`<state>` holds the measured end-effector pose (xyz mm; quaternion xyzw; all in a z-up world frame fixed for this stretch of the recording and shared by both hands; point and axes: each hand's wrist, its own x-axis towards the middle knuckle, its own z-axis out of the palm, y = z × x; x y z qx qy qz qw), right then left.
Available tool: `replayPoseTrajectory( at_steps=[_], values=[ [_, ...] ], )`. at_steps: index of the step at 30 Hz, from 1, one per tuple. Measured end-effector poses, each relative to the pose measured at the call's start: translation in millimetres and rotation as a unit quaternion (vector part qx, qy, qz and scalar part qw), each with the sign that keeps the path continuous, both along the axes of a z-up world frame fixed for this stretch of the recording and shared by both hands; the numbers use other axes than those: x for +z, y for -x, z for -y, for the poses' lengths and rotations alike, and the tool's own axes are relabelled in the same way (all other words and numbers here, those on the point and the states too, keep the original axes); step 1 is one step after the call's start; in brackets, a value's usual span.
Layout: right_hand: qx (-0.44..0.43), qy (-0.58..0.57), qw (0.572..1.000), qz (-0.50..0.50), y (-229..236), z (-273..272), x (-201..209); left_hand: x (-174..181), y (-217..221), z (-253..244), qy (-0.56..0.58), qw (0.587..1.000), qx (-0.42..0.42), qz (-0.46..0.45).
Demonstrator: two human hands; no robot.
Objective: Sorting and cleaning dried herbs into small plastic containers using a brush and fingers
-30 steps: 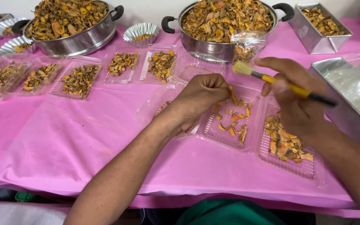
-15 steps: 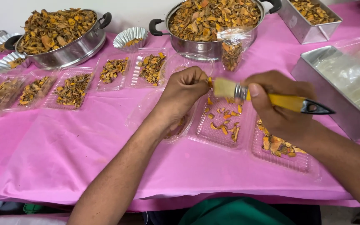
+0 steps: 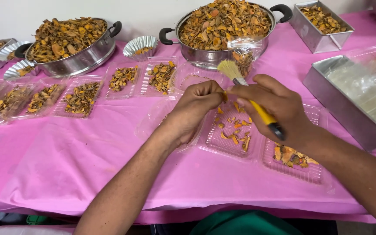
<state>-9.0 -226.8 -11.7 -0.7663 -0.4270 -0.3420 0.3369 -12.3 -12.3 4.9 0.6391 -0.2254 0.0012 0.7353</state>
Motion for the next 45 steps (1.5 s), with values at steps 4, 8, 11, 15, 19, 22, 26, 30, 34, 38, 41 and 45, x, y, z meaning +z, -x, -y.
replayPoseTrajectory(
  at_steps=[4, 8, 11, 15, 19, 22, 26, 30, 34, 38, 41, 45],
  values=[
    [0.105, -0.027, 0.993, -0.049, 3, -7, 6, 5, 4, 0, -0.007, 0.999, -0.031, -0.040],
    [0.013, -0.008, 1.000, 0.007, 7, -6, 11, 3, 5, 1, -0.052, 0.999, -0.012, 0.002],
    [0.008, -0.026, 0.998, -0.049, 13, -7, 25, 10, 9, 4, -0.136, 0.988, 0.034, 0.066],
    [0.040, -0.068, 0.985, -0.155, 14, -8, 34, 8, 11, 6, -0.182, 0.980, 0.023, 0.077],
    [0.031, -0.085, 0.974, -0.208, 12, -9, 27, 5, 12, 7, -0.171, 0.980, 0.015, 0.102],
    [0.045, -0.093, 0.974, -0.202, 14, -12, 21, 5, 12, 9, -0.155, 0.983, 0.016, 0.100],
    [-0.018, -0.082, 0.976, -0.199, 20, -17, 18, 3, 12, 9, -0.129, 0.984, 0.012, 0.123],
    [-0.007, -0.084, 0.969, -0.233, 26, -18, 24, 10, 16, 11, -0.118, 0.985, 0.011, 0.128],
    [-0.048, -0.072, 0.996, -0.024, 24, -4, 28, 4, 4, 9, -0.078, 0.992, 0.067, 0.079],
    [-0.051, -0.057, 0.995, -0.068, 31, -7, 30, -2, 0, 7, -0.030, 0.997, 0.069, 0.033],
    [-0.072, -0.011, 0.992, -0.105, 13, -4, 24, -2, -2, 3, -0.061, 0.994, 0.077, 0.054],
    [0.079, 0.047, 0.993, -0.071, -2, 7, 36, 1, -1, 2, -0.155, 0.968, 0.190, 0.062]
  ],
)
